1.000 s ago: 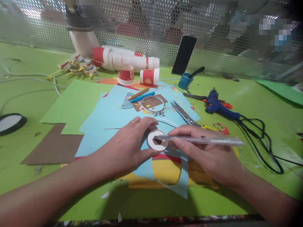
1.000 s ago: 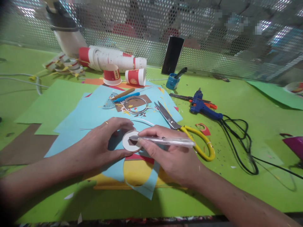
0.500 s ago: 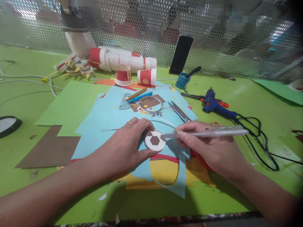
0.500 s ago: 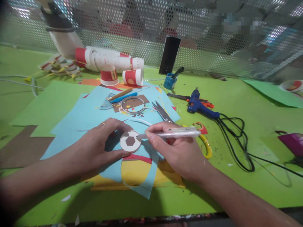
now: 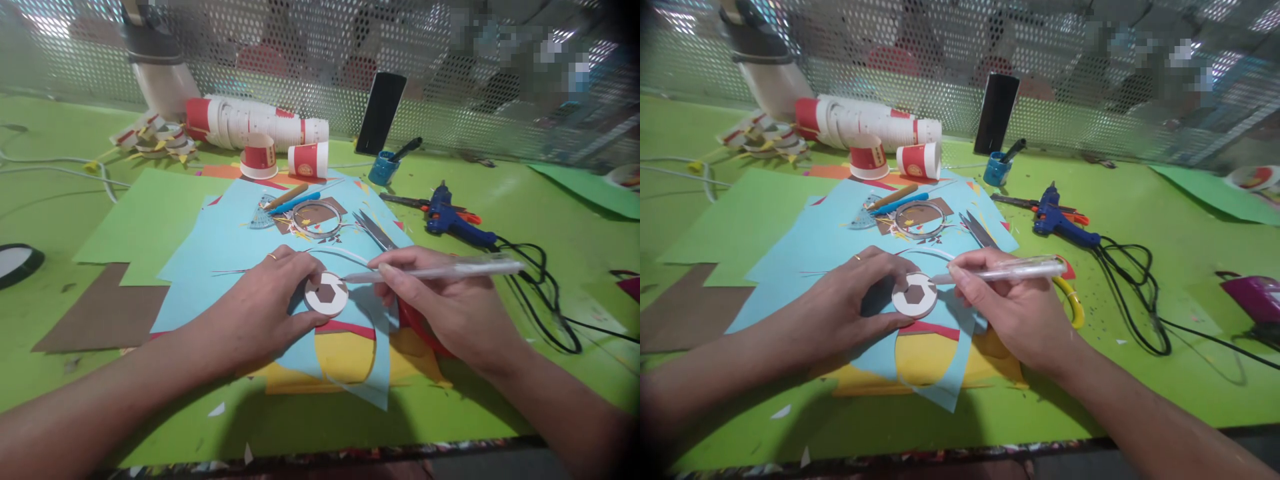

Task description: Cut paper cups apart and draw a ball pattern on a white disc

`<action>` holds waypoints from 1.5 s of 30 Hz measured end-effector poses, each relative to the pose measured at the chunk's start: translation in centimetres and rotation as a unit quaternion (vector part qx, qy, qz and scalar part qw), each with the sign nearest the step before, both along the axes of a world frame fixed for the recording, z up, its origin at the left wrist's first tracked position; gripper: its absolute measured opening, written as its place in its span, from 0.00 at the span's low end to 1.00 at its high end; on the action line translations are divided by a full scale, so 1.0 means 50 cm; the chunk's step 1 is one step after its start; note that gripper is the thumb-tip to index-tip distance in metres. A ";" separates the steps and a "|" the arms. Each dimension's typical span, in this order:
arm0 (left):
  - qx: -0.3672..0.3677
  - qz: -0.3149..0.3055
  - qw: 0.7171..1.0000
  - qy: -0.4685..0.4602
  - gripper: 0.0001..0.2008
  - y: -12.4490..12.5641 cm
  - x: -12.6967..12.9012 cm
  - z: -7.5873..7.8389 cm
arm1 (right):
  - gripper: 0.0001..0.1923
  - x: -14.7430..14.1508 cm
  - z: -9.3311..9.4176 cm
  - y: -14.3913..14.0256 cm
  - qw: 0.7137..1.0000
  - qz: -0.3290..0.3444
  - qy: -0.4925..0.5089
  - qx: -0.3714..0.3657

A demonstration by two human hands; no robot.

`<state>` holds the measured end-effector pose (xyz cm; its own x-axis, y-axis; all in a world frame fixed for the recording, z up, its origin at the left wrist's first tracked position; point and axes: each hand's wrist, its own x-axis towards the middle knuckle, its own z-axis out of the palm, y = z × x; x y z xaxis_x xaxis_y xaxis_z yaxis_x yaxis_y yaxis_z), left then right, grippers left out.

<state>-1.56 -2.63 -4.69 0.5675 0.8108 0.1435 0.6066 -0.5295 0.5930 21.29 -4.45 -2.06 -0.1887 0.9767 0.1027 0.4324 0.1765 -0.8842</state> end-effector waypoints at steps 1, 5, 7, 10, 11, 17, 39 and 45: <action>0.006 -0.004 1.000 -0.001 0.11 0.000 -0.001 0.000 | 0.08 0.000 0.000 0.000 1.000 0.000 0.006 0.002; 0.027 -0.025 0.999 -0.008 0.08 -0.001 -0.002 -0.001 | 0.08 -0.002 0.000 0.002 1.000 -0.006 0.006 0.009; 0.030 -0.033 0.999 -0.013 0.07 -0.001 -0.003 -0.001 | 0.09 -0.001 0.000 0.004 1.000 -0.006 0.000 0.013; 0.039 -0.041 0.998 -0.016 0.05 -0.003 -0.003 0.000 | 0.09 0.001 -0.001 0.006 1.000 -0.005 -0.005 0.016; 0.044 -0.042 0.998 -0.018 0.04 -0.004 -0.003 0.000 | 0.09 0.001 -0.002 0.006 1.000 -0.007 -0.007 0.016; 0.057 -0.053 0.997 -0.015 0.05 -0.003 -0.001 -0.001 | 0.09 0.001 -0.002 0.004 1.000 -0.011 -0.011 0.019; 0.068 -0.060 0.996 0.011 0.07 -0.004 -0.003 0.000 | 0.11 -0.001 0.001 -0.003 1.000 -0.008 0.001 0.002; 0.074 -0.059 0.995 0.016 0.07 -0.004 -0.001 -0.001 | 0.12 0.001 0.003 -0.002 1.000 -0.006 -0.004 -0.001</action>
<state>-1.62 -2.84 -4.73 0.6636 0.7097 0.2366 0.5524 -0.6782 0.4847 21.32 -4.54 -1.92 -0.1777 0.9791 0.0984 0.4417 0.1688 -0.8811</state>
